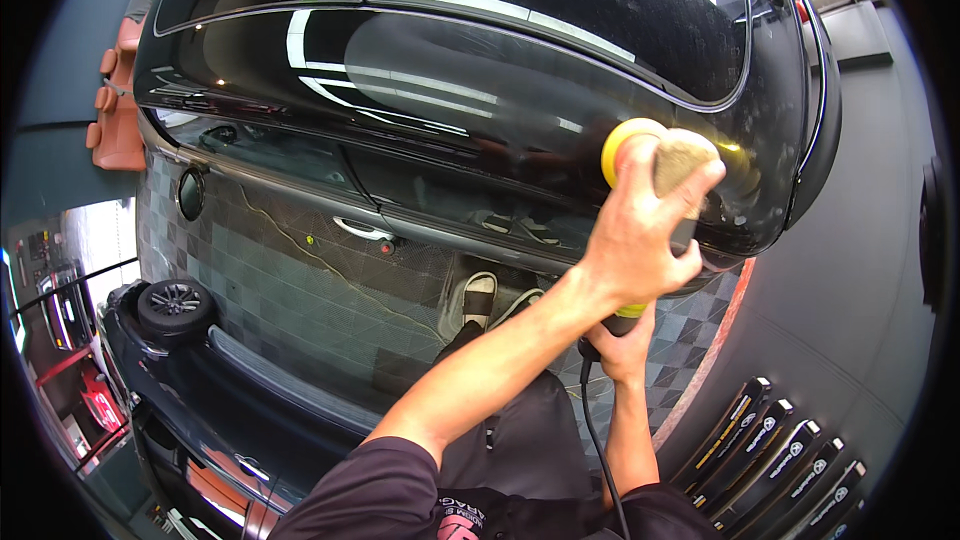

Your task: The person applies a liquid compound from a bottle onto a yellow polishing pad attached to a rotary polisher. They then use the polisher to buff the rear trunk and side panels of a black car, moving the tool in circular and sweeping motions across the vehicle's surface.

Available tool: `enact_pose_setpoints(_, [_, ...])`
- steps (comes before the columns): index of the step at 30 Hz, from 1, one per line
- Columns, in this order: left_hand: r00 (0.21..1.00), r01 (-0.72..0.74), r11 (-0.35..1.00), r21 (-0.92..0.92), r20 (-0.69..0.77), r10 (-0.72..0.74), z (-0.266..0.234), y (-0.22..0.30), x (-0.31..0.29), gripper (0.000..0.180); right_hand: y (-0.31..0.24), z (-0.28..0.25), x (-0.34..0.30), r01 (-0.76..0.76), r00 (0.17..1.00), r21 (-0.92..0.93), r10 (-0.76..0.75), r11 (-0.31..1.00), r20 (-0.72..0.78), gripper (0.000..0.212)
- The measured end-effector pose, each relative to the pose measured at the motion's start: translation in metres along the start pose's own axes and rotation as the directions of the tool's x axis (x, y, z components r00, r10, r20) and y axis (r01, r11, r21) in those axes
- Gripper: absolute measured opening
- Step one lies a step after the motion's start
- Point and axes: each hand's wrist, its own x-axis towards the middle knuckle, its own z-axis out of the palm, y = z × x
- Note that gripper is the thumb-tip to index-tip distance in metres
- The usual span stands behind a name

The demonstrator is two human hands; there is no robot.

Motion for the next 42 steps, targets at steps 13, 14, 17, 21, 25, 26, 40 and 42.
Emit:
enact_pose_setpoints(13, [0.993, 0.044, 0.959, 0.281, -0.119, -0.011, -0.16, -0.035, -0.017, 0.103, 0.006, 0.107, 0.032, 0.156, 0.963, -0.323, -0.071, 0.934, 0.261, 0.098])
enact_pose_setpoints(14, [0.99, 0.03, 0.965, 0.26, -0.139, 0.007, -0.167, -0.04, -0.019, 0.103, 0.004, 0.113, 0.034, 0.192, 0.959, -0.349, -0.099, 0.917, 0.266, 0.097])
enact_pose_setpoints(17, [0.986, 0.024, 0.968, 0.249, -0.165, 0.018, -0.182, -0.049, -0.027, 0.105, 0.013, 0.124, 0.038, 0.278, 0.943, -0.351, -0.184, 0.894, 0.277, 0.097])
enact_pose_setpoints(21, [0.978, -0.084, 0.983, 0.163, -0.175, 0.113, -0.195, -0.058, -0.042, 0.109, 0.025, 0.125, 0.042, 0.342, 0.911, -0.449, -0.174, 0.825, 0.374, 0.096])
enact_pose_setpoints(25, [0.953, -0.039, 0.971, 0.235, -0.284, 0.107, -0.192, -0.068, -0.067, 0.123, 0.049, 0.118, 0.059, 0.54, 0.826, -0.434, -0.357, 0.721, 0.436, 0.102])
enact_pose_setpoints(26, [0.954, -0.044, 0.966, 0.253, -0.278, 0.116, -0.194, -0.071, -0.071, 0.127, 0.054, 0.116, 0.064, 0.561, 0.813, -0.422, -0.378, 0.712, 0.442, 0.102])
enact_pose_setpoints(40, [0.987, -0.116, 0.883, 0.455, -0.045, 0.153, -0.164, -0.064, -0.092, 0.135, 0.085, 0.079, 0.055, 0.552, 0.821, -0.332, -0.428, 0.765, 0.377, 0.101])
enact_pose_setpoints(42, [0.988, -0.132, 0.87, 0.475, -0.006, 0.153, -0.152, -0.06, -0.091, 0.135, 0.086, 0.07, 0.053, 0.53, 0.834, -0.327, -0.411, 0.782, 0.368, 0.099])
